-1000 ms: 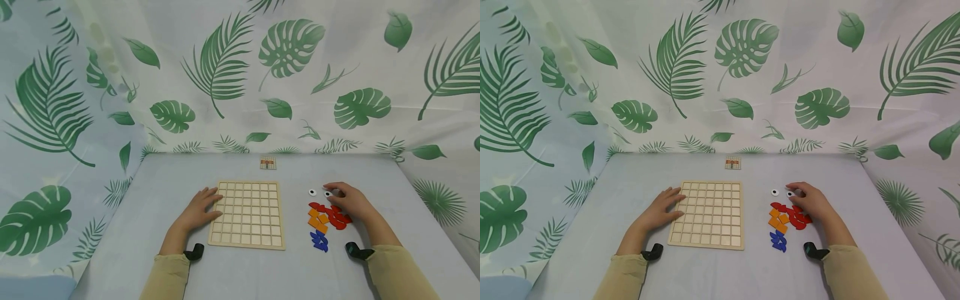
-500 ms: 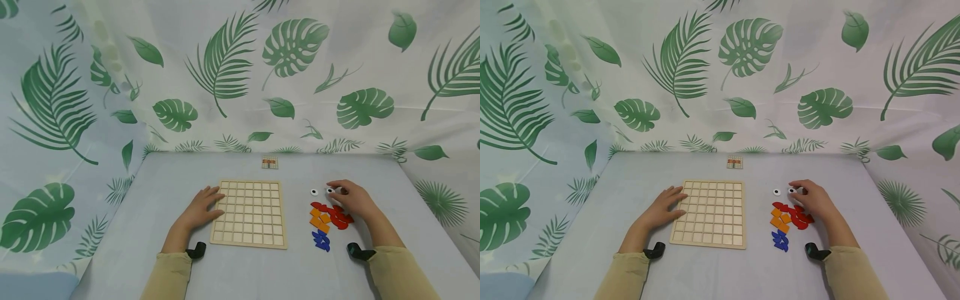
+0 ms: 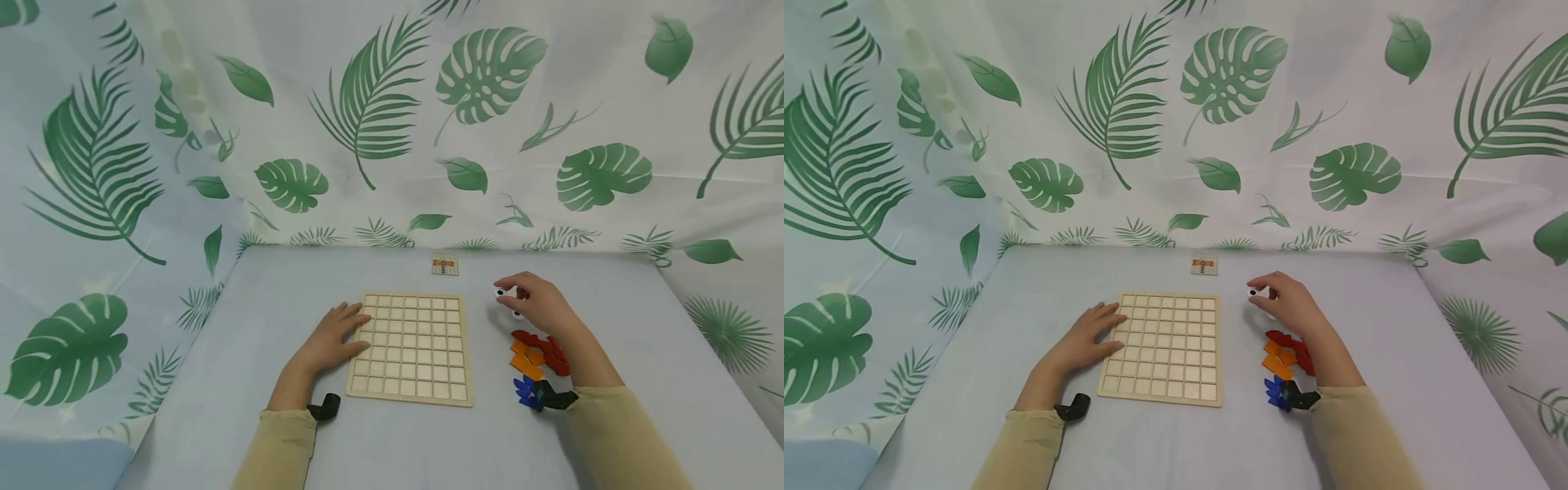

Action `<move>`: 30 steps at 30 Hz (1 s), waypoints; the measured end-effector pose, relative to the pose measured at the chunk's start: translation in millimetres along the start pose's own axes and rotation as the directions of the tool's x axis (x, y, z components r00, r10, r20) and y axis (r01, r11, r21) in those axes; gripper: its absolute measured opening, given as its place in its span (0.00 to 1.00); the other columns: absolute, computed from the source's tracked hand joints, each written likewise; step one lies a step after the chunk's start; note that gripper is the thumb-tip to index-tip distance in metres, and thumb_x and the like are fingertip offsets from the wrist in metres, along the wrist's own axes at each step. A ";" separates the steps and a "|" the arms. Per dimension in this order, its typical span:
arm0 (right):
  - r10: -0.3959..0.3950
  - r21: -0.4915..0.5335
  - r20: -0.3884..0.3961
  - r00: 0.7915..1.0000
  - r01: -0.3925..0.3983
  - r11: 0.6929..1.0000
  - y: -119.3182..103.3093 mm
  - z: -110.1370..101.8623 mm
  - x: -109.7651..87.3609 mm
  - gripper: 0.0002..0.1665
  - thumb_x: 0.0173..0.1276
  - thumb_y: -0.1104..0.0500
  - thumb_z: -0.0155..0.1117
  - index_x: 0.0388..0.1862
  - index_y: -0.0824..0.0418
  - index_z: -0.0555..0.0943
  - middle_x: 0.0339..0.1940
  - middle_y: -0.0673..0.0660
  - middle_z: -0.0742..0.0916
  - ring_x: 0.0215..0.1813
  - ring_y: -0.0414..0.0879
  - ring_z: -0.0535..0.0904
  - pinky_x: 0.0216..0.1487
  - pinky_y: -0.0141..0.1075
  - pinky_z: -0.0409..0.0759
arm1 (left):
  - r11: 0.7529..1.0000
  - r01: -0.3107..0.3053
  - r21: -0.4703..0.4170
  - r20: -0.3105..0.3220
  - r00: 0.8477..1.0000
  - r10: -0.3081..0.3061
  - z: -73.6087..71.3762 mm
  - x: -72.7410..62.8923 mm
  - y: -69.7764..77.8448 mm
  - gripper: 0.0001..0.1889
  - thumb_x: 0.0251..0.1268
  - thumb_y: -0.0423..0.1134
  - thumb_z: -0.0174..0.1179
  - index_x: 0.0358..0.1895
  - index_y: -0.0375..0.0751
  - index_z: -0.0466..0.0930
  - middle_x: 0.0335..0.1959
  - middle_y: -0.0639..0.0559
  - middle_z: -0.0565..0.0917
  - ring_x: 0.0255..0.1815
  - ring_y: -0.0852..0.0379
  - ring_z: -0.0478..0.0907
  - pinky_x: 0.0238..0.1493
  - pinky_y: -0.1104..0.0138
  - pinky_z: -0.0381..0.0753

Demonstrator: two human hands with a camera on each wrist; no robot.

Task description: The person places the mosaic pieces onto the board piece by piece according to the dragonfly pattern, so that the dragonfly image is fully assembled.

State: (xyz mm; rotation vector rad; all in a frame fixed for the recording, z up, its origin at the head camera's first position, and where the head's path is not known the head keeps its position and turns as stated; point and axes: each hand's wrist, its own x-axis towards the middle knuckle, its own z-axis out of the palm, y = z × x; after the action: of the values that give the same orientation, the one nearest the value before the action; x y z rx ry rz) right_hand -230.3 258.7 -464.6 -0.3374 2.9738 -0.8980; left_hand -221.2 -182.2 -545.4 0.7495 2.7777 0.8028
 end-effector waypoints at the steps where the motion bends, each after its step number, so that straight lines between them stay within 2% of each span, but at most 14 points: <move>1: -0.011 0.005 0.001 1.000 0.011 1.000 -4.7 4.3 3.6 0.20 0.68 0.53 0.67 0.58 0.55 0.82 0.46 0.56 0.83 0.41 0.49 0.71 0.35 0.35 0.75 | 1.000 0.001 0.000 0.001 1.000 -0.001 -0.5 0.1 0.6 0.32 0.68 0.57 0.60 0.73 0.54 0.66 0.80 0.52 0.55 0.83 0.45 0.43 0.82 0.50 0.39; 8: -0.070 0.085 0.036 0.997 0.067 0.994 -31.1 36.9 22.3 0.20 0.69 0.52 0.66 0.58 0.56 0.81 0.50 0.56 0.84 0.41 0.48 0.72 0.36 0.37 0.72 | 1.000 -0.005 -0.004 0.011 1.000 0.005 -1.7 1.4 2.8 0.32 0.68 0.56 0.60 0.73 0.53 0.66 0.80 0.51 0.56 0.83 0.44 0.43 0.82 0.50 0.39; 12: -0.089 0.147 0.055 0.995 0.080 0.986 -45.3 55.1 31.5 0.21 0.69 0.53 0.66 0.59 0.57 0.80 0.51 0.56 0.83 0.41 0.47 0.72 0.38 0.38 0.72 | 1.000 -0.001 -0.002 0.017 1.000 0.001 -2.4 1.6 2.5 0.32 0.68 0.56 0.59 0.73 0.53 0.66 0.80 0.52 0.55 0.83 0.45 0.43 0.82 0.50 0.38; 18: -0.122 0.189 0.090 0.988 0.103 0.976 -59.8 80.7 45.2 0.21 0.69 0.51 0.67 0.59 0.54 0.80 0.51 0.54 0.83 0.42 0.46 0.75 0.41 0.39 0.75 | 1.000 0.004 0.004 0.009 1.000 -0.004 -2.0 2.3 0.3 0.32 0.68 0.57 0.60 0.72 0.53 0.67 0.80 0.51 0.56 0.83 0.45 0.43 0.82 0.50 0.39; 30: -0.157 0.208 0.145 0.977 0.125 0.970 -83.0 107.1 54.3 0.20 0.70 0.52 0.66 0.59 0.55 0.80 0.51 0.54 0.83 0.41 0.45 0.74 0.41 0.39 0.75 | 1.000 0.016 0.017 0.009 1.000 -0.016 -3.9 3.0 3.4 0.32 0.68 0.56 0.60 0.72 0.52 0.67 0.80 0.50 0.56 0.82 0.44 0.44 0.82 0.50 0.40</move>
State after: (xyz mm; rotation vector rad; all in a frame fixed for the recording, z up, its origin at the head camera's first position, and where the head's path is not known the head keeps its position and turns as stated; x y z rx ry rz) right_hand -258.4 121.5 -506.0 -0.5912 2.7137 -1.1116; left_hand -223.4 -180.0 -540.3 0.7306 2.7826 0.7719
